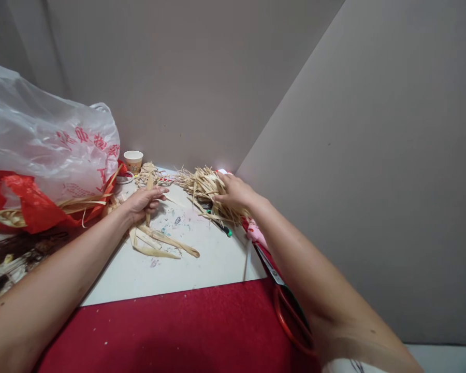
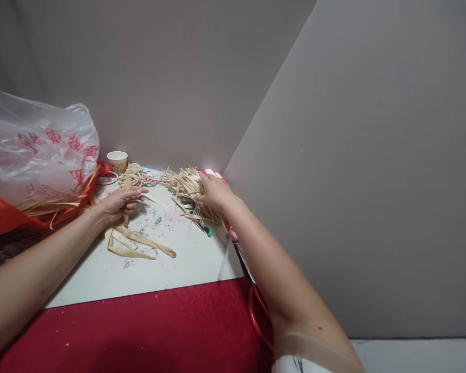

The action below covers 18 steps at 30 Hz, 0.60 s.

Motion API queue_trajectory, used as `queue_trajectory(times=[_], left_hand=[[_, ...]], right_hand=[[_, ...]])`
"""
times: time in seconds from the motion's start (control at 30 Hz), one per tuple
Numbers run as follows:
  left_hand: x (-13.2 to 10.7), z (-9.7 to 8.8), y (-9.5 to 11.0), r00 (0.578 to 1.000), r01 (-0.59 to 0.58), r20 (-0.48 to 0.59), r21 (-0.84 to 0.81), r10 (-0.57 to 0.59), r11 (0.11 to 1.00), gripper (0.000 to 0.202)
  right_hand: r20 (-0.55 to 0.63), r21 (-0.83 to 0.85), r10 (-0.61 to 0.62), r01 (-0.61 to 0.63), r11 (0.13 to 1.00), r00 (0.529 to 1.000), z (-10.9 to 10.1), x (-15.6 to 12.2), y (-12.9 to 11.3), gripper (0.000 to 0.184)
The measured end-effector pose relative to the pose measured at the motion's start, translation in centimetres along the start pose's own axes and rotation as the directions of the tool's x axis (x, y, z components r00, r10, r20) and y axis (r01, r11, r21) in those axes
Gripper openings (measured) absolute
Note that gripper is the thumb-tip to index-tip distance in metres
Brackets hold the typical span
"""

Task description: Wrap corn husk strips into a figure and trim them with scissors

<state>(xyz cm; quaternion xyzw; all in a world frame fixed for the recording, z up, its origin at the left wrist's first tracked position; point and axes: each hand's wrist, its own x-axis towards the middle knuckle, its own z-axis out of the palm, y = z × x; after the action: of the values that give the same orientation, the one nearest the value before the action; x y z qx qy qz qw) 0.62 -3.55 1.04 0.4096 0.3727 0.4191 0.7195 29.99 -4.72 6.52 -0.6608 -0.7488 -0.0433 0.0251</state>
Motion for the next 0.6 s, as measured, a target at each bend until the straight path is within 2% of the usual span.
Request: queue_trajectory(times=[0.07, 0.13, 0.2, 0.33, 0.47, 0.6], left_hand=[[-0.1, 0.1, 0.1, 1.0, 0.004, 0.0, 0.002, -0.004, 1.0, 0.026], [-0.2, 0.1, 0.1, 1.0, 0.006, 0.004, -0.003, -0.006, 1.0, 0.025], [-0.1, 0.0, 0.1, 1.0, 0.008, 0.004, -0.017, -0.008, 1.0, 0.024], [0.0, -0.2, 0.1, 1.0, 0.025, 0.017, -0.083, -0.024, 0.996, 0.027], [0.1, -0.5, 0.3, 0.994, 0.062, 0.094, -0.148, -0.049, 0.987, 0.046], [0.0, -0.6, 0.4, 0.989, 0.063, 0.142, -0.182, -0.037, 0.981, 0.048]], right_hand=[[-0.061, -0.038, 0.005, -0.008, 0.999, 0.998, -0.7, -1.3, -1.3, 0.059], [-0.046, -0.032, -0.016, 0.014, 0.999, 0.999, -0.5, -2.5, -3.0, 0.039], [0.026, -0.033, -0.046, 0.046, 0.998, 0.999, 0.4, -3.4, -4.9, 0.031], [0.132, -0.12, -0.046, 0.062, 0.991, 0.99, 2.9, -4.2, -7.3, 0.029], [0.142, -0.07, -0.012, 0.022, 0.997, 0.99, 3.3, -3.7, -7.1, 0.024], [0.076, 0.007, 0.052, -0.052, 0.999, 0.996, 1.0, -2.7, -4.4, 0.022]])
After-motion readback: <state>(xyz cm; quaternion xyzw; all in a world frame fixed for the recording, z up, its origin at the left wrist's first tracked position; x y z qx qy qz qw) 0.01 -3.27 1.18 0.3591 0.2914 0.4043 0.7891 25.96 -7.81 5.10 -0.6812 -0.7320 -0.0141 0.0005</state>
